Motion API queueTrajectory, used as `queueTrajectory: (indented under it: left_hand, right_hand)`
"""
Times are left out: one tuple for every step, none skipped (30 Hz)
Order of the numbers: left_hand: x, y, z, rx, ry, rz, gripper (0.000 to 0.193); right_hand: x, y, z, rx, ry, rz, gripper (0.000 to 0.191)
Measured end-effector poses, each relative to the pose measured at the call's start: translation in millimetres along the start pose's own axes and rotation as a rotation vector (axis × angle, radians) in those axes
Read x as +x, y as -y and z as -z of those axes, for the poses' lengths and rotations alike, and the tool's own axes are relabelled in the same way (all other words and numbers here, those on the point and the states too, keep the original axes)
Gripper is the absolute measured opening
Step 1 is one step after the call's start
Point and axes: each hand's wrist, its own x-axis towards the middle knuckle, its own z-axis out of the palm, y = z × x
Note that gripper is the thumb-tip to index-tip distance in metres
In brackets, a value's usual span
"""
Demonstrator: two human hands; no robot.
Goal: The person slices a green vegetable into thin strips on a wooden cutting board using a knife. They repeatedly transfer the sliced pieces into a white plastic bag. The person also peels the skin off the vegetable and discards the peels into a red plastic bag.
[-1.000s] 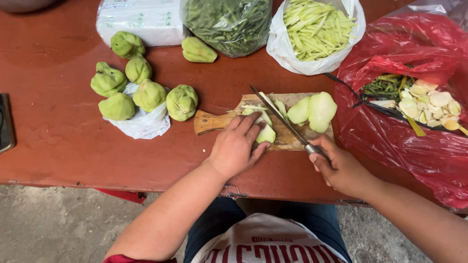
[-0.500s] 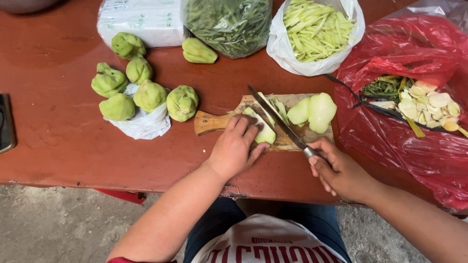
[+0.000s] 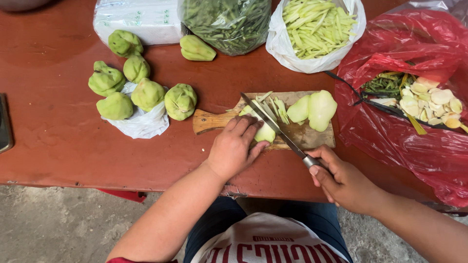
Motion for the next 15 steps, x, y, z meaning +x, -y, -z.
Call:
queueTrajectory:
  left_hand:
    - [0, 0, 0, 0.004, 0.01, 0.005, 0.046]
    - [1, -1, 1, 0.008, 0.02, 0.012, 0.046]
    - [1, -1, 1, 0.005, 0.021, 0.016, 0.046]
    - [1, -1, 1, 0.001, 0.022, 0.021, 0.045]
    - [1, -1, 1, -0.003, 0.024, 0.024, 0.045]
    - [1, -1, 1, -0.011, 0.032, 0.027, 0.044]
    - [2, -1, 1, -0.018, 0.04, 0.03, 0.043]
    - [1, -1, 2, -0.026, 0.05, 0.035, 0.042]
    - [1, -1, 2, -0.034, 0.04, 0.027, 0.042]
    - [1, -1, 2, -0.043, 0.031, 0.019, 0.042]
    - [1, -1, 2, -0.053, 0.02, 0.007, 0.043]
    - [1, 0, 2, -0.06, 0.019, 0.001, 0.042]
    - [1, 0, 2, -0.067, 0.019, -0.002, 0.042]
    - [1, 0, 2, -0.075, 0.017, -0.003, 0.042]
    - [1, 0, 2, -0.076, 0.014, 0.0, 0.042]
  right_hand:
    - [-1, 1, 0, -0.004, 0.003, 0.001, 0.036]
    - [-2, 1, 1, -0.022, 0.007, -0.01, 0.036]
    - [-2, 2, 1, -0.04, 0.011, -0.019, 0.036]
    - [-3, 3, 1, -0.057, 0.014, -0.029, 0.037]
    - [-3, 4, 1, -0.06, 0.024, -0.057, 0.037]
    - [-3, 5, 2, -0.065, 0.032, -0.083, 0.038]
    - [-1, 5, 2, -0.07, 0.041, -0.109, 0.039]
    - [2, 6, 2, -0.083, 0.05, -0.128, 0.038]
    - [8, 6, 1, -0.096, 0.061, -0.146, 0.037]
    - [13, 6, 0, -0.108, 0.073, -0.165, 0.036]
    - [19, 5, -2, -0.075, 0.081, -0.122, 0.033]
    - [27, 5, -5, -0.043, 0.087, -0.076, 0.03]
    - [33, 4, -6, -0.012, 0.093, -0.031, 0.027]
    - [37, 2, -6, 0.017, 0.089, -0.019, 0.027]
    - [38, 0, -7, 0.047, 0.088, -0.01, 0.026]
